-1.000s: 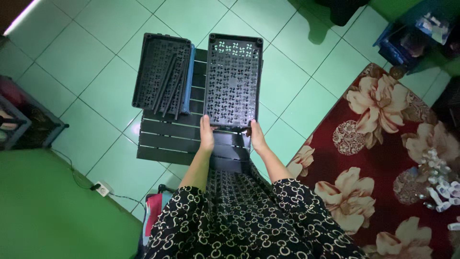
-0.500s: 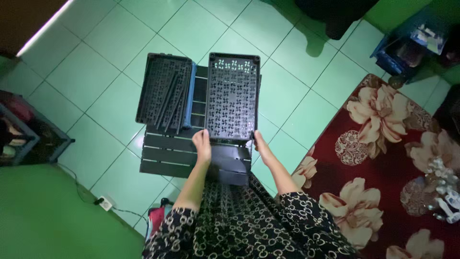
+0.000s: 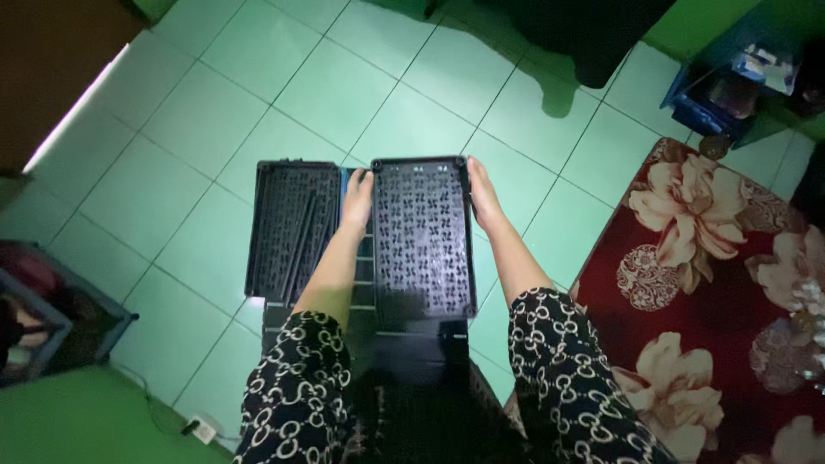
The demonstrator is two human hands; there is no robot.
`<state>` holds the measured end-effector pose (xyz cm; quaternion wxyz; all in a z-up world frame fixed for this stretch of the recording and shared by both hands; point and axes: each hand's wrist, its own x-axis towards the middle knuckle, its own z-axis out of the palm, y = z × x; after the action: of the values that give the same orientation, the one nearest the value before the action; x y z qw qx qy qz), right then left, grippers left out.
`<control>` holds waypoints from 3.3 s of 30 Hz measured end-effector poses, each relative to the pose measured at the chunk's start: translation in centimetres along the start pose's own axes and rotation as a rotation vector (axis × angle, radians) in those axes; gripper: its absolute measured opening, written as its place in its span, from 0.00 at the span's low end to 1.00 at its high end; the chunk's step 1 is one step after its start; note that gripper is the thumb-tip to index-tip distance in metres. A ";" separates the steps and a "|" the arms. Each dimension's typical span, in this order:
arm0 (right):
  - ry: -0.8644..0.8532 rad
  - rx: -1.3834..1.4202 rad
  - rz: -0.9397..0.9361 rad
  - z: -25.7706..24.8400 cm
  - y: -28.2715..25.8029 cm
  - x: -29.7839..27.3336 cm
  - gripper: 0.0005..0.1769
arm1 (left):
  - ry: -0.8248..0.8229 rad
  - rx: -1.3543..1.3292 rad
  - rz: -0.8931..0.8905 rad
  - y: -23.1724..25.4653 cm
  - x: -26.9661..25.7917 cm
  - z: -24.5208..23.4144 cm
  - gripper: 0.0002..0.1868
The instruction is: The person assembles a small black plastic table by inserting four legs into the tabletop and then placing a perforated tray on top. The person handles the legs and tray one at a time, aligning and securing them into place.
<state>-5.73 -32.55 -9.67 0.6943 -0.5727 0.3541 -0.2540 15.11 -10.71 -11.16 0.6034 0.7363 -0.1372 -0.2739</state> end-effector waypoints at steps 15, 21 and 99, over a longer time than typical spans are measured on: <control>-0.064 -0.026 0.178 1.1 -2.6 0.8 0.28 | -0.078 -0.057 -0.211 -0.8 4.1 2.5 0.35; -0.030 -0.039 0.119 1.1 -1.6 0.6 0.22 | 0.004 -0.066 -0.045 -2.2 3.8 3.3 0.31; -0.092 -0.317 0.192 -2.3 7.2 -32.4 0.24 | 0.128 0.172 0.129 -5.0 -13.3 -8.7 0.35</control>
<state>-28.01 -7.81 -10.38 0.6320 -0.6494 0.4107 -0.1014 8.57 4.64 -11.76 0.5621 0.7908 -0.1682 -0.1743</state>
